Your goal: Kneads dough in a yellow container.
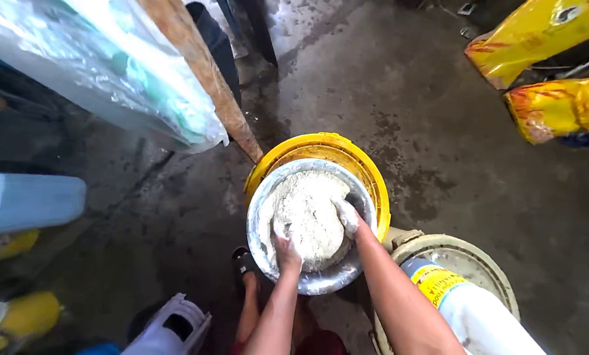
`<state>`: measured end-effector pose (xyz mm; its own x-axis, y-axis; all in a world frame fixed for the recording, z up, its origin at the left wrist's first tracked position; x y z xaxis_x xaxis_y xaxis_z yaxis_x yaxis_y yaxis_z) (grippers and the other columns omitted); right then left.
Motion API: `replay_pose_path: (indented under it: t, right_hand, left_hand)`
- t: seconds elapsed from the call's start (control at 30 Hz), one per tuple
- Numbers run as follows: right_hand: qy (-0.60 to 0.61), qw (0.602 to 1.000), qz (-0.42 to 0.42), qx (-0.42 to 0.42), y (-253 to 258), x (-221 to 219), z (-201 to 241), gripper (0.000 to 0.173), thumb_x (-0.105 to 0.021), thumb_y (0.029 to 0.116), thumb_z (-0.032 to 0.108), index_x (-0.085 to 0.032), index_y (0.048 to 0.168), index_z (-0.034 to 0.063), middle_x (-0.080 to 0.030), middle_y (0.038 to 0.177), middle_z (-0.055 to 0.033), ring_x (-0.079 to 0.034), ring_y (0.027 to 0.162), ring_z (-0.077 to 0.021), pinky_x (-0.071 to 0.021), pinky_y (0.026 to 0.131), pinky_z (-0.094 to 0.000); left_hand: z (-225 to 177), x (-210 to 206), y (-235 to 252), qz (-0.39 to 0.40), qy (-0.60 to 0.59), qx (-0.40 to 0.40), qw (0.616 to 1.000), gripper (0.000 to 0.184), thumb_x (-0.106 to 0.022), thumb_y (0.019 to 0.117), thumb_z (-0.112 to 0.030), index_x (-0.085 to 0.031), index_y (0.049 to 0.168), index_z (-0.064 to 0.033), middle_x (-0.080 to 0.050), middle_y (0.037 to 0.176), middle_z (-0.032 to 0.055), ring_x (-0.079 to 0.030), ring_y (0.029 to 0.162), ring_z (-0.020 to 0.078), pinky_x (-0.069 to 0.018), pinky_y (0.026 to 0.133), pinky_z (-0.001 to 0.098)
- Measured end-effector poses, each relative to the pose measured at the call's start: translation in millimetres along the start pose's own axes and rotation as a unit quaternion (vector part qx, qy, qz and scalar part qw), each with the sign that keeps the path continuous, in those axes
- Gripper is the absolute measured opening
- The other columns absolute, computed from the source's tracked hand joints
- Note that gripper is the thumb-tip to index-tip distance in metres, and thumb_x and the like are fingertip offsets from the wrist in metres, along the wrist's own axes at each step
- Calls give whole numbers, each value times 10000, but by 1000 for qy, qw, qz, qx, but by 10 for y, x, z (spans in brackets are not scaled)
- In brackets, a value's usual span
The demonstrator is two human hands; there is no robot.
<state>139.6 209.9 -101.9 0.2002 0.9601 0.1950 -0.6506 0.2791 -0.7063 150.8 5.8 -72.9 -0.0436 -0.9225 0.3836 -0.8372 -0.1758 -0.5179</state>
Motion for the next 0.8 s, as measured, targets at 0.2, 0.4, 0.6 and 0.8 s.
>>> replay_pose_path:
  t: [0.2,0.4,0.6,0.8]
  right_hand:
    - [31,997,63,-26,41,-96,-269,414,-377,1118,244,-546,1399,-8,-644,1296,-172,-632,1156,-183,-516,1014,-368]
    - [-140,981,131,-15,-564,-284,584,454,-585,1016,46,-470,1433,-92,-576,1367,-267,-579,1247,-276,-457,1082,-402]
    - [-113,991,58,-39,-587,-455,551,402,-368,1109,76,-452,1445,-129,-514,1450,-318,-502,1370,-376,-377,1163,-473]
    - [-410,912,20,2,-591,-291,636,404,-460,1059,102,-539,1415,-71,-552,1438,-287,-526,1369,-398,-404,1156,-514]
  left_hand:
    - [-133,-45,-183,28,-211,168,963,506,-275,1129,-297,-396,1509,14,-451,1514,224,-442,1380,284,-368,1146,461]
    - [-160,-207,-97,40,-156,171,972,534,-290,1132,-341,-452,1470,40,-495,1468,265,-482,1349,352,-398,1118,528]
    - [-444,-45,-70,71,-181,149,970,475,-278,1133,-242,-419,1490,38,-474,1491,242,-472,1352,305,-385,1127,472]
    - [-620,206,-65,136,131,-52,981,464,-639,936,-48,-548,1362,112,-619,1324,276,-589,1275,338,-442,1118,474]
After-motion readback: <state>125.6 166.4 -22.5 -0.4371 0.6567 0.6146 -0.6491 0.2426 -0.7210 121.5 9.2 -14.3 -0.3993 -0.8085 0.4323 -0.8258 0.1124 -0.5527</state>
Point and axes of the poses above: each hand's wrist, its own y-axis towards the middle knuckle, its own x-axis out of the back of the hand, z = x × y, the point moved 3 cm from there along y, towards the middle knuckle
